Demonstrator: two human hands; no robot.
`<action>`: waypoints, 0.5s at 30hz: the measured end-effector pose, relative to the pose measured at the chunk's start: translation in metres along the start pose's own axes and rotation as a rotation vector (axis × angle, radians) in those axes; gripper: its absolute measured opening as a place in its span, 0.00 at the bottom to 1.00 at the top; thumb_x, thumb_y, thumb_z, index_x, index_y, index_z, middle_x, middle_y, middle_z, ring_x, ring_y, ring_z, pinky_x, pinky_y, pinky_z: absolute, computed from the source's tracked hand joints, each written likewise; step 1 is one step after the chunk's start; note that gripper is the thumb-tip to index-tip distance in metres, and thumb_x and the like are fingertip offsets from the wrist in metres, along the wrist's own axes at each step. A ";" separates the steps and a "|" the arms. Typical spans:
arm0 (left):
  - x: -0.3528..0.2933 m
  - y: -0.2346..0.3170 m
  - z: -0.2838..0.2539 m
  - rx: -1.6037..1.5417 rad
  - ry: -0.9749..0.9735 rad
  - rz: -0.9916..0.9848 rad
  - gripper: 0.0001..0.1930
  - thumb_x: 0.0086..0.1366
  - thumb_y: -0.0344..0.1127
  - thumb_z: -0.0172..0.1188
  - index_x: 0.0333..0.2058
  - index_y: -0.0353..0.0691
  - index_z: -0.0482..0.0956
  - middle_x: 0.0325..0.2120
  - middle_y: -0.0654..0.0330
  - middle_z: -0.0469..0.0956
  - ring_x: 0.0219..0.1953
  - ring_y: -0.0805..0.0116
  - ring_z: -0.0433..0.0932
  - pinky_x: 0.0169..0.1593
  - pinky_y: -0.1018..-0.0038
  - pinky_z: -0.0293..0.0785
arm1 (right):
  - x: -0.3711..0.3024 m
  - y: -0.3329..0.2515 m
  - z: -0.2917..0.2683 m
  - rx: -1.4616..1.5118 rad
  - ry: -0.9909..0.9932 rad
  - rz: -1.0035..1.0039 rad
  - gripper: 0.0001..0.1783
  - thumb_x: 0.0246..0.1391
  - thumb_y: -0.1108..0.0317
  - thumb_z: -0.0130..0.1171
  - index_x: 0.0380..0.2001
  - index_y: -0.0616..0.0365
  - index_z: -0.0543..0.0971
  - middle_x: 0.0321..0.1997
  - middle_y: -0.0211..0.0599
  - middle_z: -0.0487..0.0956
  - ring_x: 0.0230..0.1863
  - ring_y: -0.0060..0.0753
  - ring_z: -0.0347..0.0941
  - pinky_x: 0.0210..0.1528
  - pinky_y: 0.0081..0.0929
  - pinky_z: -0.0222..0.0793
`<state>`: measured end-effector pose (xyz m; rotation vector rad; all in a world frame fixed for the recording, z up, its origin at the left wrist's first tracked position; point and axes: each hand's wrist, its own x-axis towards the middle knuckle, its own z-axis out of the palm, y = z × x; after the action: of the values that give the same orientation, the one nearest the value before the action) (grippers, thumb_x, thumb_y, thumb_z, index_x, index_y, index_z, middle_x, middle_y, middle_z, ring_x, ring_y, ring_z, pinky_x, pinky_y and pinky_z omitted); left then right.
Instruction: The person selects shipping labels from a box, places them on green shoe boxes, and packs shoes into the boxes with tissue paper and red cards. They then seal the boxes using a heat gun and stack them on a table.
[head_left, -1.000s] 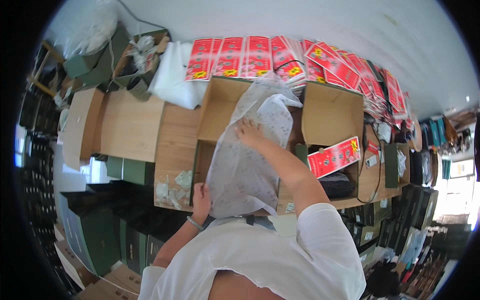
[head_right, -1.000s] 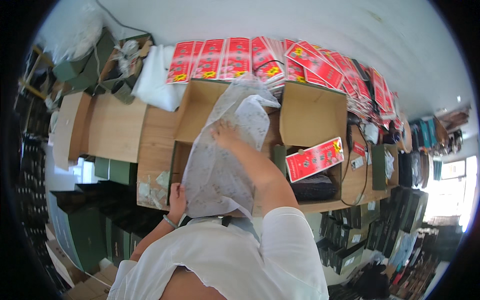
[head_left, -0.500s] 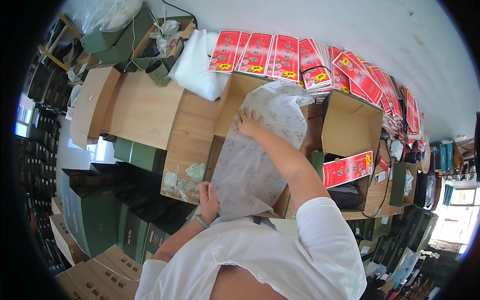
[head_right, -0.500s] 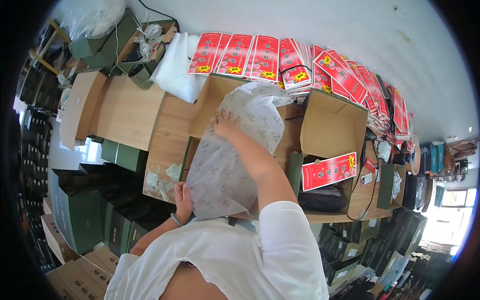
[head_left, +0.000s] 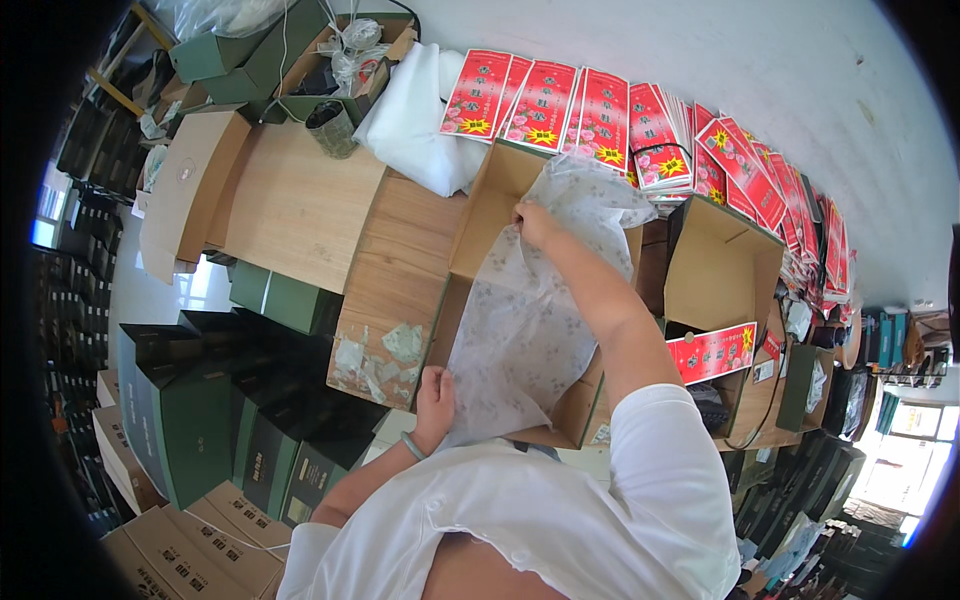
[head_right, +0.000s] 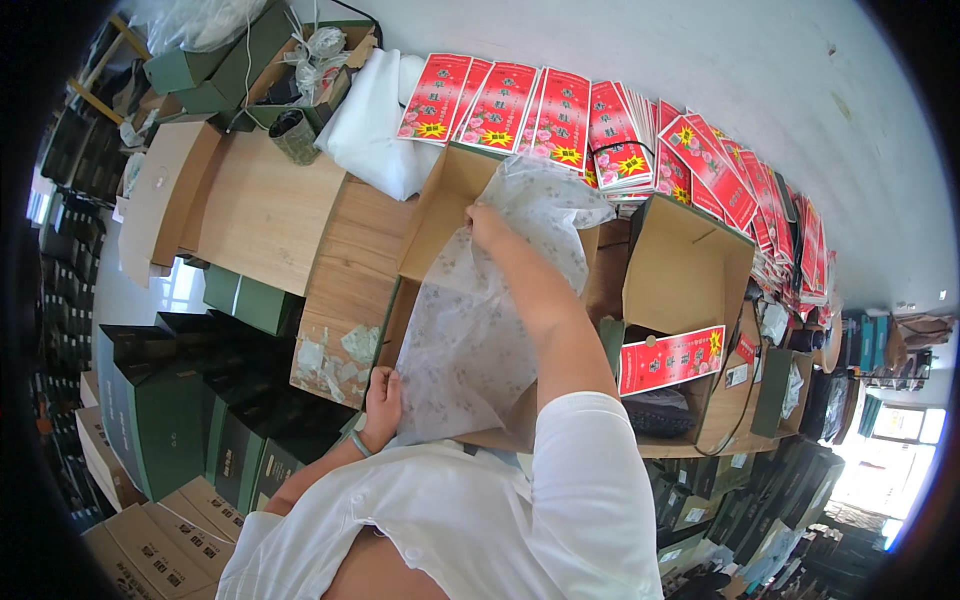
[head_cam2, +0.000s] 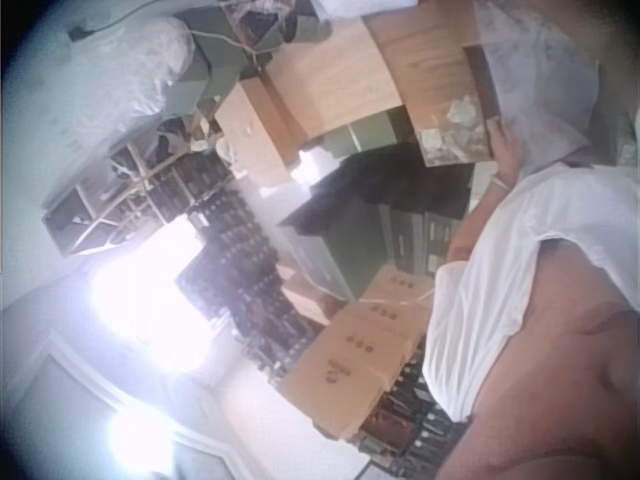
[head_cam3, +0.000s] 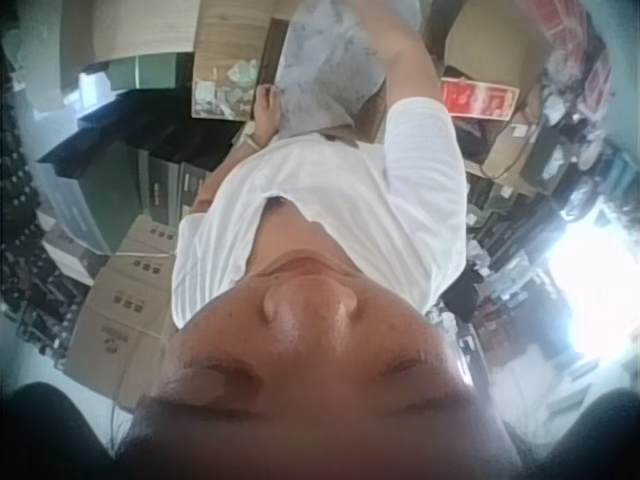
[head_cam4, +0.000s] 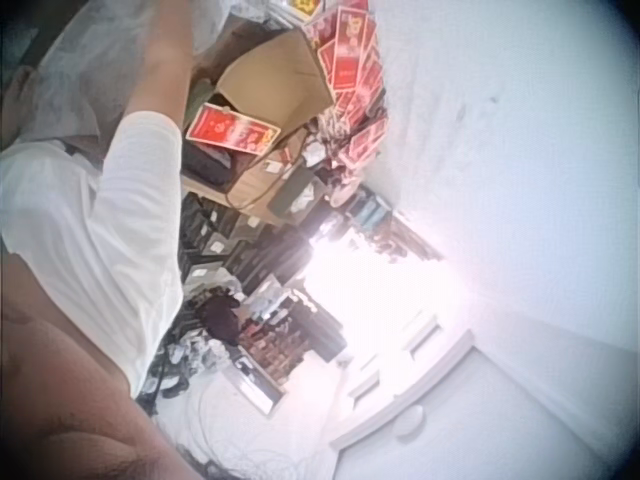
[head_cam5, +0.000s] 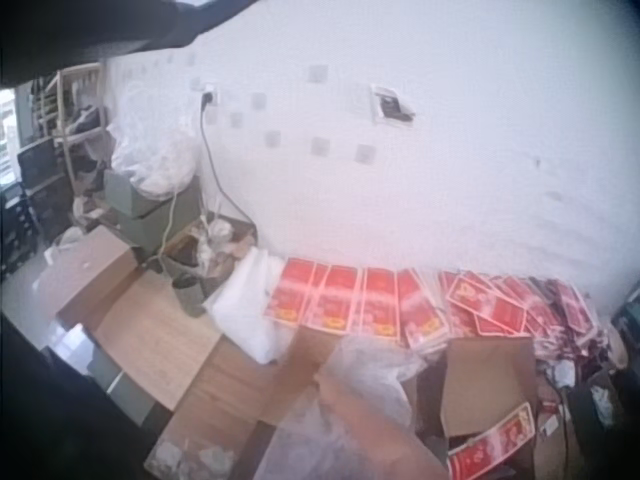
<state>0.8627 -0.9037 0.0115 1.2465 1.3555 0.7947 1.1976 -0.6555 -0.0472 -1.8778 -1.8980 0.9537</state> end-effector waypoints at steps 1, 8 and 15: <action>0.000 0.010 -0.001 0.038 0.004 0.004 0.09 0.72 0.36 0.50 0.39 0.35 0.68 0.23 0.60 0.69 0.25 0.73 0.67 0.31 0.72 0.68 | 0.004 -0.002 -0.001 -0.016 0.042 -0.010 0.10 0.51 0.76 0.53 0.37 0.62 0.79 0.41 0.52 0.76 0.45 0.54 0.74 0.47 0.42 0.71; 0.004 0.008 0.000 0.295 -0.018 -0.007 0.12 0.73 0.39 0.48 0.41 0.34 0.68 0.28 0.40 0.75 0.33 0.40 0.77 0.36 0.56 0.72 | 0.029 -0.065 0.027 -0.051 0.235 0.021 0.15 0.50 0.79 0.51 0.43 0.62 0.76 0.51 0.56 0.73 0.53 0.56 0.70 0.56 0.43 0.68; 0.008 0.004 -0.003 0.363 -0.015 -0.061 0.16 0.73 0.42 0.49 0.45 0.32 0.67 0.32 0.38 0.77 0.36 0.40 0.78 0.40 0.55 0.72 | -0.090 -0.095 0.027 -0.309 0.465 -0.367 0.31 0.55 0.69 0.52 0.64 0.54 0.64 0.70 0.53 0.58 0.70 0.55 0.53 0.72 0.48 0.48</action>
<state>0.8619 -0.8951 0.0134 1.4782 1.5640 0.5078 1.1164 -0.7415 0.0145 -1.6241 -2.0588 0.0994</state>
